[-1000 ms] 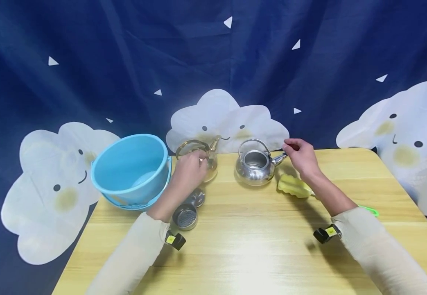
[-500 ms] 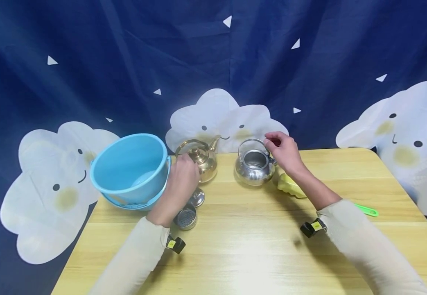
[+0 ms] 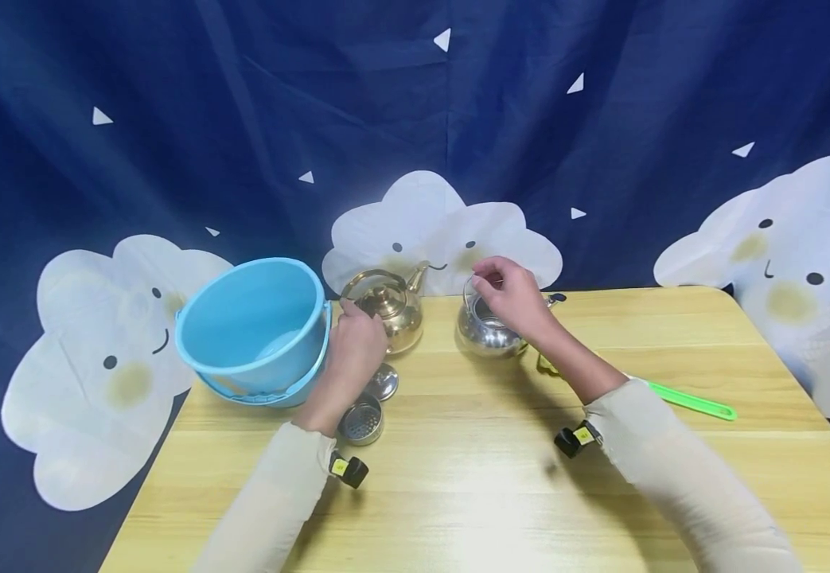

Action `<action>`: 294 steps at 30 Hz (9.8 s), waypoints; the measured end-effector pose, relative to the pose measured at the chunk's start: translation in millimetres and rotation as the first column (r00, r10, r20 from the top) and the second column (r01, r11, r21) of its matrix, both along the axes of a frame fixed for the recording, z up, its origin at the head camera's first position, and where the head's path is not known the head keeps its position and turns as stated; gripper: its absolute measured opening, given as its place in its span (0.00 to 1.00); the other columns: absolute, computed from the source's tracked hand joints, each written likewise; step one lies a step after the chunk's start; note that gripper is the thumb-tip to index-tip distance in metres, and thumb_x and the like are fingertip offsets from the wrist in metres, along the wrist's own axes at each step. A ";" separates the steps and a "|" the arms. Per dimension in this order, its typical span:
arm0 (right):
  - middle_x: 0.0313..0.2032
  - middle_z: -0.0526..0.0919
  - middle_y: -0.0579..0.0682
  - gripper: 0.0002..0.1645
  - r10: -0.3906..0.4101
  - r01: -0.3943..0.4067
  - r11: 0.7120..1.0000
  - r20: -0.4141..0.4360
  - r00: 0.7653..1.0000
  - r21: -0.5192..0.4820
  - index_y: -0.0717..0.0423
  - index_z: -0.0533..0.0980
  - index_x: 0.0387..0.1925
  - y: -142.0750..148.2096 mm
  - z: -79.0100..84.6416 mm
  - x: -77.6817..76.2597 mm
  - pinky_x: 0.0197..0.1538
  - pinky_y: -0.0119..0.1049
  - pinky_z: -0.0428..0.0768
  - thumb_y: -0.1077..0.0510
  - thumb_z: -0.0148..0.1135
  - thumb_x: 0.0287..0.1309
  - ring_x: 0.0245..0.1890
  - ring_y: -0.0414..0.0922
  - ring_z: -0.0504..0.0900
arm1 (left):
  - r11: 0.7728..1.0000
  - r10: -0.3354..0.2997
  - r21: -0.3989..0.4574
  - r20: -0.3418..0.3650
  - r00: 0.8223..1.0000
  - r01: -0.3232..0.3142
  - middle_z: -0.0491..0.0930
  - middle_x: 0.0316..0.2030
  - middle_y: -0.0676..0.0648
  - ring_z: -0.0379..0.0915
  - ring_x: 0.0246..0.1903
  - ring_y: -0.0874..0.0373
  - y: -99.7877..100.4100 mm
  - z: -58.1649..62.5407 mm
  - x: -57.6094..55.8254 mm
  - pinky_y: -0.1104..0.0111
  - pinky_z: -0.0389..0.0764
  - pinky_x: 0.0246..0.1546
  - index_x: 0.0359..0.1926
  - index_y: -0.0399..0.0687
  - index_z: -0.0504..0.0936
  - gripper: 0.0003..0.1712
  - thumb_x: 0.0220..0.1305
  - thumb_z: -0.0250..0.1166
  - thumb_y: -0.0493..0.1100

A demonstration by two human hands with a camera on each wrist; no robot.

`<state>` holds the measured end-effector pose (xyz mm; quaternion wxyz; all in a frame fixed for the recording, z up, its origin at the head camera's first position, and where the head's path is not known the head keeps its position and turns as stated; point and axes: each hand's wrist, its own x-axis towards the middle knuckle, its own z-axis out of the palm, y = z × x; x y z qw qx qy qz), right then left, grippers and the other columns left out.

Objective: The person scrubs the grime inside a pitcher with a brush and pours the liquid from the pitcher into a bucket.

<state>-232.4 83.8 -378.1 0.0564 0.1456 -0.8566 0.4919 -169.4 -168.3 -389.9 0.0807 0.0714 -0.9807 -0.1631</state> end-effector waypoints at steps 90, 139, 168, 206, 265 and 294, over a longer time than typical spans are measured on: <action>0.43 0.89 0.56 0.14 0.427 -0.234 0.862 -0.394 0.814 0.450 0.63 0.82 0.52 -92.4 -22.0 17.1 0.42 0.31 0.87 0.62 0.67 0.66 0.38 0.47 0.87 | 0.994 -0.087 0.070 0.004 0.996 0.086 0.82 0.20 0.37 0.78 0.16 0.50 -3.4 -26.0 25.8 0.61 0.79 0.16 0.73 0.14 0.49 0.39 0.75 0.50 0.41; 0.45 0.90 0.54 0.19 0.395 -0.221 0.891 -0.438 0.807 0.396 0.60 0.82 0.55 -65.0 -29.8 73.4 0.54 0.41 0.87 0.59 0.69 0.64 0.46 0.49 0.88 | 0.972 -0.070 0.230 0.099 0.993 0.046 0.77 0.22 0.43 0.74 0.18 0.51 1.8 -18.4 72.1 0.65 0.72 0.16 0.48 0.39 0.64 0.21 0.64 0.57 0.50; 0.49 0.90 0.51 0.19 0.469 -0.265 0.857 -0.455 0.757 0.441 0.56 0.83 0.55 -44.9 -26.8 104.7 0.54 0.36 0.87 0.57 0.69 0.64 0.48 0.45 0.88 | 0.988 -0.121 0.112 0.129 0.984 0.107 0.72 0.16 0.48 0.68 0.14 0.54 10.9 -7.8 117.4 0.67 0.66 0.11 0.46 0.37 0.65 0.24 0.61 0.60 0.50; 0.45 0.90 0.56 0.16 0.355 -0.014 0.815 -0.481 0.802 0.579 0.62 0.83 0.47 -34.2 -13.1 135.5 0.50 0.36 0.89 0.59 0.74 0.59 0.46 0.49 0.89 | 0.916 -0.274 0.344 0.155 0.949 0.208 0.76 0.21 0.50 0.70 0.15 0.60 19.7 -14.5 97.2 0.67 0.72 0.14 0.73 0.34 0.60 0.40 0.64 0.61 0.44; 0.43 0.86 0.55 0.17 0.453 -0.135 0.806 -0.454 0.768 0.576 0.66 0.80 0.49 -11.0 -7.8 131.4 0.49 0.33 0.88 0.60 0.69 0.63 0.43 0.46 0.87 | 0.901 -0.285 0.376 0.136 0.949 0.217 0.77 0.24 0.50 0.69 0.18 0.60 29.0 -19.3 91.2 0.68 0.72 0.15 0.70 0.34 0.65 0.38 0.61 0.64 0.43; 0.41 0.86 0.55 0.14 0.372 -0.116 0.850 -0.428 0.823 0.514 0.65 0.81 0.47 -10.3 -7.2 126.1 0.46 0.35 0.89 0.63 0.70 0.62 0.42 0.48 0.88 | 0.700 -0.412 0.686 0.162 0.897 0.197 0.64 0.76 0.36 0.74 0.69 0.41 18.1 -23.9 93.7 0.46 0.71 0.72 0.80 0.50 0.55 0.39 0.76 0.58 0.56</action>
